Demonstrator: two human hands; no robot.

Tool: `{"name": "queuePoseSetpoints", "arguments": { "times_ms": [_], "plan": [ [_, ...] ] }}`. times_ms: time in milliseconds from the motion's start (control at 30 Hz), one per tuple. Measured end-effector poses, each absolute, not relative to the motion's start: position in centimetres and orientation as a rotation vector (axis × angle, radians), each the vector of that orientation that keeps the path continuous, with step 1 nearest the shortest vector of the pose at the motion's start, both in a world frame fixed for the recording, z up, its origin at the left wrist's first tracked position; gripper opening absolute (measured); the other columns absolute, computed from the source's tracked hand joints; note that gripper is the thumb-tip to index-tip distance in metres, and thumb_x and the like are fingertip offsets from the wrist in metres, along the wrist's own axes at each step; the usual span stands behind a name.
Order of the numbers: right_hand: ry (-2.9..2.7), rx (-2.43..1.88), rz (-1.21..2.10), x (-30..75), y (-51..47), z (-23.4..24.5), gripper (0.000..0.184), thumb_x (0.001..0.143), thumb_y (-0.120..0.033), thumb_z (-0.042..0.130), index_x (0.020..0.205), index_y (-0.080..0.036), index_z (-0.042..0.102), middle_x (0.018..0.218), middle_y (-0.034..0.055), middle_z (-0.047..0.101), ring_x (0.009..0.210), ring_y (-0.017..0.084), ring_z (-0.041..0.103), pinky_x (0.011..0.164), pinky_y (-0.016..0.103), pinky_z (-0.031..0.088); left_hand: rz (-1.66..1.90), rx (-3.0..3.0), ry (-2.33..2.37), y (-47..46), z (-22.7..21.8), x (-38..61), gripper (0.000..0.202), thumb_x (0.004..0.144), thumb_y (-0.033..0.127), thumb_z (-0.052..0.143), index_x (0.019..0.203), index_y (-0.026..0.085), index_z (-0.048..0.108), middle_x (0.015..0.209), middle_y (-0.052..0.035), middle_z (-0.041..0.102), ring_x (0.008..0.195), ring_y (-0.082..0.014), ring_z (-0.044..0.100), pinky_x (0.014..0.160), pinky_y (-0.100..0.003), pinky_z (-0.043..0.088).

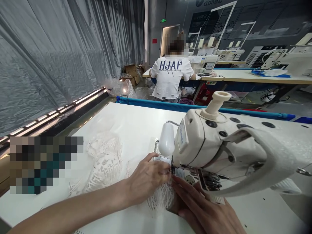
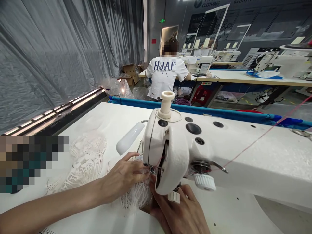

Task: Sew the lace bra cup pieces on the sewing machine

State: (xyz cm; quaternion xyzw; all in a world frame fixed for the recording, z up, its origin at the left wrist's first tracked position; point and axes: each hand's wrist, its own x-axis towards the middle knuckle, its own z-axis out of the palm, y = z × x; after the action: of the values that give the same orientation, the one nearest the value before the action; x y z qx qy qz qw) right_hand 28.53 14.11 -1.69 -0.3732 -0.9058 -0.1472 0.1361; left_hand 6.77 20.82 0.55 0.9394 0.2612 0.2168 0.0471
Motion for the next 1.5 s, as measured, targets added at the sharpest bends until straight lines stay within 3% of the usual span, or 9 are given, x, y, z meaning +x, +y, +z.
{"name": "queuePoseSetpoints", "arguments": {
  "times_ms": [200, 400, 700, 967, 1267, 1400, 1500],
  "plan": [
    [-2.641, -1.071, -0.407, 28.5, 14.2, -1.6, 0.043, 0.095, -0.029, 0.037, 0.134, -0.013, 0.046, 0.125, 0.0041, 0.058, 0.090, 0.024, 0.065, 0.068, 0.034, 0.053, 0.574, 2.954, 0.790, 20.7, 0.4, 6.6, 0.028, 0.097, 0.019, 0.036, 0.095, 0.020, 0.064, 0.095, 0.0019, 0.062, 0.083, -0.0075, 0.059, 0.107, -0.036, 0.026],
    [-2.612, -1.028, -0.423, 28.5, 14.3, -1.5, 0.045, 0.093, -0.026, 0.036, 0.134, -0.010, 0.045, 0.117, 0.0052, 0.064, 0.081, 0.023, 0.066, 0.059, 0.032, 0.052, 0.626, 3.048, 0.762, 20.6, 0.4, 6.6, 0.029, 0.097, 0.014, 0.035, 0.088, 0.014, 0.063, 0.086, 0.0003, 0.060, 0.072, -0.0066, 0.057, 0.105, -0.037, 0.031],
    [-2.611, -0.978, -0.398, 28.5, 14.5, -1.4, 0.042, 0.092, -0.026, 0.042, 0.131, -0.009, 0.049, 0.129, 0.0069, 0.056, 0.082, 0.019, 0.064, 0.059, 0.030, 0.050, 0.673, 3.114, 0.792, 20.4, 0.0, 6.7, 0.027, 0.093, 0.007, 0.036, 0.086, 0.013, 0.061, 0.087, -0.0006, 0.060, 0.070, -0.0069, 0.057, 0.105, -0.037, 0.033],
    [-2.535, -1.086, -0.481, 28.2, 14.3, -1.4, 0.039, 0.093, -0.024, 0.036, 0.126, -0.013, 0.053, 0.114, 0.0113, 0.065, 0.073, 0.020, 0.060, 0.054, 0.031, 0.045, 0.531, 3.157, 0.858, 21.3, -0.4, 6.9, 0.024, 0.086, 0.001, 0.039, 0.089, 0.014, 0.058, 0.092, -0.0017, 0.059, 0.072, -0.0085, 0.057, 0.104, -0.035, 0.032],
    [-2.472, -1.085, -0.538, 28.5, 14.5, -2.0, 0.038, 0.096, -0.030, 0.034, 0.121, -0.014, 0.057, 0.100, 0.0114, 0.069, 0.075, 0.022, 0.061, 0.059, 0.033, 0.046, 0.549, 3.215, 1.076, 21.1, -0.7, 8.0, 0.022, 0.088, 0.001, 0.038, 0.088, 0.012, 0.057, 0.088, -0.0045, 0.058, 0.087, -0.0160, 0.056, 0.091, -0.035, 0.043],
    [-2.423, -1.164, -0.458, 28.4, 14.4, -2.0, 0.035, 0.096, -0.029, 0.035, 0.118, -0.016, 0.059, 0.097, 0.0103, 0.069, 0.071, 0.021, 0.063, 0.059, 0.033, 0.048, 0.337, 3.265, 1.274, 18.8, -1.1, 8.6, 0.023, 0.081, 0.001, 0.047, 0.100, 0.009, 0.058, 0.105, -0.0110, 0.057, 0.103, -0.0254, 0.053, 0.080, -0.040, 0.049],
    [-2.374, -1.249, -0.269, 27.9, 14.0, -1.5, 0.031, 0.095, -0.032, 0.037, 0.111, -0.019, 0.061, 0.097, 0.0094, 0.067, 0.072, 0.019, 0.064, 0.059, 0.031, 0.052, 0.228, 3.243, 1.414, 15.4, -0.9, 8.4, 0.035, 0.077, 0.003, 0.052, 0.112, 0.004, 0.055, 0.121, -0.0192, 0.051, 0.112, -0.0324, 0.049, 0.080, -0.045, 0.049]
  ]
}}
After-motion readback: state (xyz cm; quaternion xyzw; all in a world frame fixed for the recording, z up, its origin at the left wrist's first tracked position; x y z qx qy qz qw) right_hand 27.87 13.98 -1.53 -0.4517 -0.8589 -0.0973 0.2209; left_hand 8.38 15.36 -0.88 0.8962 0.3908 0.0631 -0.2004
